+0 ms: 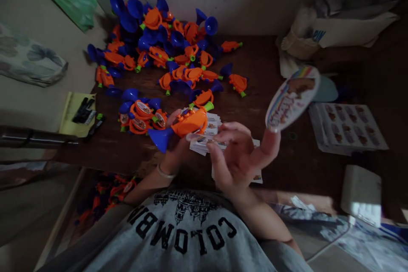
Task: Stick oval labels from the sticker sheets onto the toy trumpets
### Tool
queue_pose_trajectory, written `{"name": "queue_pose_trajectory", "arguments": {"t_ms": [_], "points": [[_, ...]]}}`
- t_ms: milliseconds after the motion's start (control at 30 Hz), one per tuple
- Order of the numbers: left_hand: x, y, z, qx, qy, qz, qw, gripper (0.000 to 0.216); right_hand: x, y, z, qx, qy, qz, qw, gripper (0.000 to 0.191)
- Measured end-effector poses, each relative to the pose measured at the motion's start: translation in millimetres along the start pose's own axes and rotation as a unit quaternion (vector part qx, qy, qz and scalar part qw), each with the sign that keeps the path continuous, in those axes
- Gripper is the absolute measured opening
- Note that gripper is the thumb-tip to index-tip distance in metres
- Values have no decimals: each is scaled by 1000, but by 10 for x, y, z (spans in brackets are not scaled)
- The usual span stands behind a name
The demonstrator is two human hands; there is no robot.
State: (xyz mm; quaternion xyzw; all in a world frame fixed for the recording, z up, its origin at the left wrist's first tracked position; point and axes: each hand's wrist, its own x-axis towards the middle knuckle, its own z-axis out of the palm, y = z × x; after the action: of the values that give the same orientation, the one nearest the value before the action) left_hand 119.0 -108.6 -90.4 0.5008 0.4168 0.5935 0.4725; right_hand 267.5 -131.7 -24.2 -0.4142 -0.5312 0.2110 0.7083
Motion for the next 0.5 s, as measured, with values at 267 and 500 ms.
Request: {"name": "queue_pose_trajectory", "arguments": {"t_ms": [267,500], "points": [[-36,202,97,-113,-66,18,991,65,30,231,221,90,13,56,994,89],[-66,256,112,-153,-88,20,984,63,8,220,224,47,24,37,998,89]]}}
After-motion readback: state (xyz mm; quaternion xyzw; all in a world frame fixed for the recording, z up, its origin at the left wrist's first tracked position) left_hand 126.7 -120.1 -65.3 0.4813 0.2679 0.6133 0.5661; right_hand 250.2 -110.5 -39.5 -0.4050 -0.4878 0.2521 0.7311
